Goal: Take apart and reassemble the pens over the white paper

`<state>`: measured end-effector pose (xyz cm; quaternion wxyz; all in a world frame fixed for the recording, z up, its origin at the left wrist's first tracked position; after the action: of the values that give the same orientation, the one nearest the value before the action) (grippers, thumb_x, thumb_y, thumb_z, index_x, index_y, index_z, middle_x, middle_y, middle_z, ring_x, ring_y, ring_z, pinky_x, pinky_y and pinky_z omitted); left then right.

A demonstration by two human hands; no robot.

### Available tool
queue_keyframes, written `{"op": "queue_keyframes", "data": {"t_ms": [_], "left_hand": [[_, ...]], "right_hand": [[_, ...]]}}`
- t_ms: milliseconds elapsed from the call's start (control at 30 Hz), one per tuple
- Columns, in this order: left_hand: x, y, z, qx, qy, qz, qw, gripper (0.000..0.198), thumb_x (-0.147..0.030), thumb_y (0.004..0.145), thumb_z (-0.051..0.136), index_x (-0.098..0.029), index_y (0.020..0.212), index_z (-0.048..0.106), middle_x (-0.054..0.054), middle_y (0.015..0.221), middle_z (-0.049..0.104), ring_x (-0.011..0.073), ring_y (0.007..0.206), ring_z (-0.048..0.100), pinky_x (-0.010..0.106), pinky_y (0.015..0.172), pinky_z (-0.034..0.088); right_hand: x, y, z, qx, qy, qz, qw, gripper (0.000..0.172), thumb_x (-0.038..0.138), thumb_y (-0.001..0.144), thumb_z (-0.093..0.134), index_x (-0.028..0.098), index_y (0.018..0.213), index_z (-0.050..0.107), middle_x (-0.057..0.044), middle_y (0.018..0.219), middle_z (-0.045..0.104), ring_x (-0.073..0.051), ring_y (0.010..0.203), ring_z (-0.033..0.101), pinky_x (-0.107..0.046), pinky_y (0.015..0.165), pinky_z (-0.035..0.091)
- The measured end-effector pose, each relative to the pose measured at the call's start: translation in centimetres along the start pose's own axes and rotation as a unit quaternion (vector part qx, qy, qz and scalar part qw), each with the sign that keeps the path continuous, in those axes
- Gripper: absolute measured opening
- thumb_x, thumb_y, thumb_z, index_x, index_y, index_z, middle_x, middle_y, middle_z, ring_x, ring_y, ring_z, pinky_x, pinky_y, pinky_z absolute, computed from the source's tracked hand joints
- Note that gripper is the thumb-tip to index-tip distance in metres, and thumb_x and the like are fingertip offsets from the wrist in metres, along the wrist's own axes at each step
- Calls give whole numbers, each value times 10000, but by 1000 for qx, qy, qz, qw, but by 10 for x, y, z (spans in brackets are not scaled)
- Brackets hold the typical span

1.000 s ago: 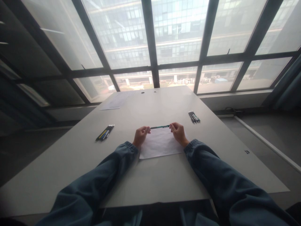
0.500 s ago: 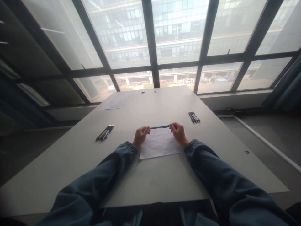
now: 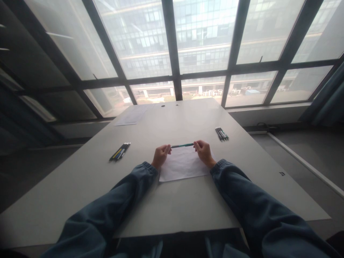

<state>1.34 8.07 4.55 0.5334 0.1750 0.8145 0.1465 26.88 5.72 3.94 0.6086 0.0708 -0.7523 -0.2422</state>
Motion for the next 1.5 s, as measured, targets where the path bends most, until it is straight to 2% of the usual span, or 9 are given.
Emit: {"op": "queue_keyframes", "data": {"t_ms": [400,1067,1500], "left_hand": [[-7,-1,-2,1,9,6,1000,516,-543,933,485,-169,605,621,15,535,606,138,517,568,260,576,434],[0,-1,1,13,11,1,1000,580,-563,949,429,-161,555,569,-8,480,533,109,479,503,232,557,384],[-3,-2,1,16,-1,-9,1000,606,-573,946,431,-164,513,540,-12,448,511,99,451,481,228,540,370]], "right_hand": [[1,0,1,5,3,-6,1000,423,526,896,575,175,667,631,2,528,556,-136,498,511,-265,524,407],[1,-1,3,7,2,-11,1000,473,541,916,541,179,619,606,-2,515,563,-129,485,509,-254,511,396],[4,-2,4,12,4,-8,1000,465,508,929,534,179,604,588,-2,520,564,-127,481,509,-255,510,394]]}}
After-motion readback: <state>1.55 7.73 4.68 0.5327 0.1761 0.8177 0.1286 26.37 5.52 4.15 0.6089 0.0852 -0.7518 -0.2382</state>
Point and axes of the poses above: each hand's wrist, its own y-axis towards the middle knuckle, its own z-axis out of the palm, x = y × z, the point moved 9 cm from there along y, towards the middle knuckle
